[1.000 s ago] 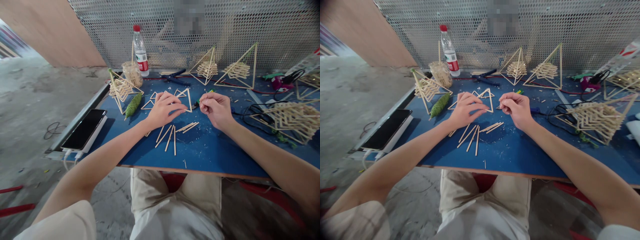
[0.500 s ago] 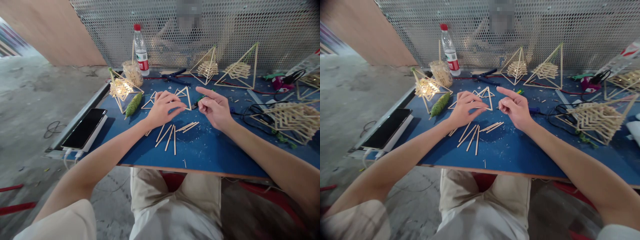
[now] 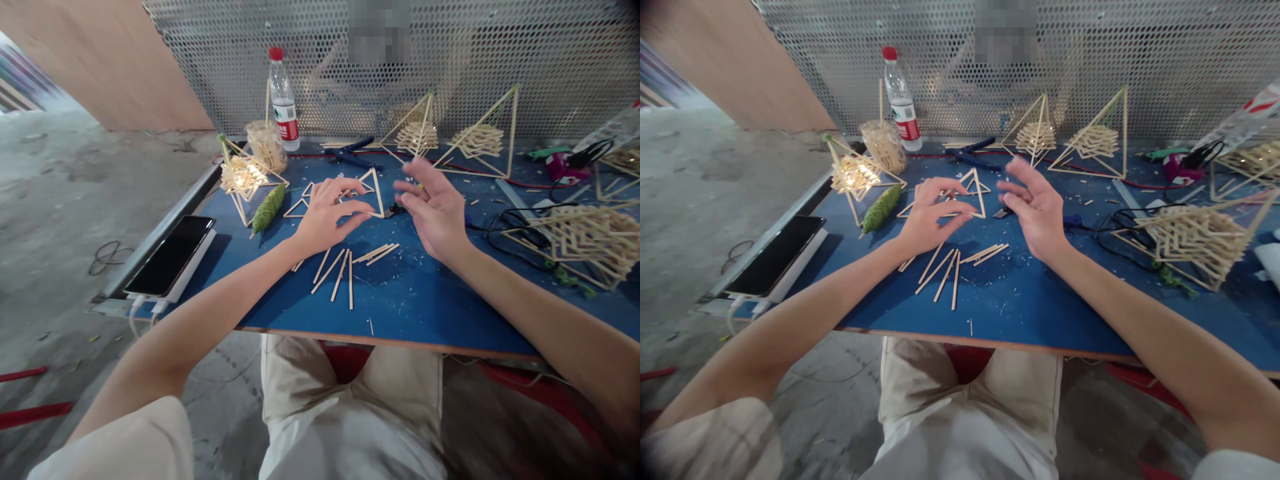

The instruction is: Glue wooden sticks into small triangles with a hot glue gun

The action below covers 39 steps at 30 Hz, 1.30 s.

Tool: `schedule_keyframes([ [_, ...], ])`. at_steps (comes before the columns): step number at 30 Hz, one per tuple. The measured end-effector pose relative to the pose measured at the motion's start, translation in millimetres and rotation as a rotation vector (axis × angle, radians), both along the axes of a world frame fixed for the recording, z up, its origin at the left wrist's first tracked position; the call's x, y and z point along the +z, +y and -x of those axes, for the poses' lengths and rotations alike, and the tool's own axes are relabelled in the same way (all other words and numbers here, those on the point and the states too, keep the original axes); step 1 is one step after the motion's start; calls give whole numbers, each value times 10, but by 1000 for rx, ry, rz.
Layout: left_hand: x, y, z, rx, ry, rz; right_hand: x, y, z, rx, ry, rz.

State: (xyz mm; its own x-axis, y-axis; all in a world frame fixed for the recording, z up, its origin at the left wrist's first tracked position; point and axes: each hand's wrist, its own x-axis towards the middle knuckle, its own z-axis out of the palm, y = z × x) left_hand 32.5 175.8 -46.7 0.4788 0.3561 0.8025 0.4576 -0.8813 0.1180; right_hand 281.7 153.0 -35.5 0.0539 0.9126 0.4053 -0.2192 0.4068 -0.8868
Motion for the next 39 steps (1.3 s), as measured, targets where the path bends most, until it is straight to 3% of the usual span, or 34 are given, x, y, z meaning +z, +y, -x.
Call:
schedule_keyframes([
  [3,-2,10,6,-38,13,6,-20,19,-16,-31,-19,-12],
  [11,-21,40,3,-150,132,32,15,-69,-30,-66,-469,-31],
  [16,-32,16,-11,-210,124,40,39,-62,-22,55,-419,39],
  [21,-48,20,-22,-157,-116,181,8,-44,-35,-30,-412,-37],
  [27,-45,61,-17,-155,-172,361,-33,-38,-53,-86,-493,-84],
  [39,-3,83,14,-183,-96,282,-38,-5,-112,-77,-590,-259],
])
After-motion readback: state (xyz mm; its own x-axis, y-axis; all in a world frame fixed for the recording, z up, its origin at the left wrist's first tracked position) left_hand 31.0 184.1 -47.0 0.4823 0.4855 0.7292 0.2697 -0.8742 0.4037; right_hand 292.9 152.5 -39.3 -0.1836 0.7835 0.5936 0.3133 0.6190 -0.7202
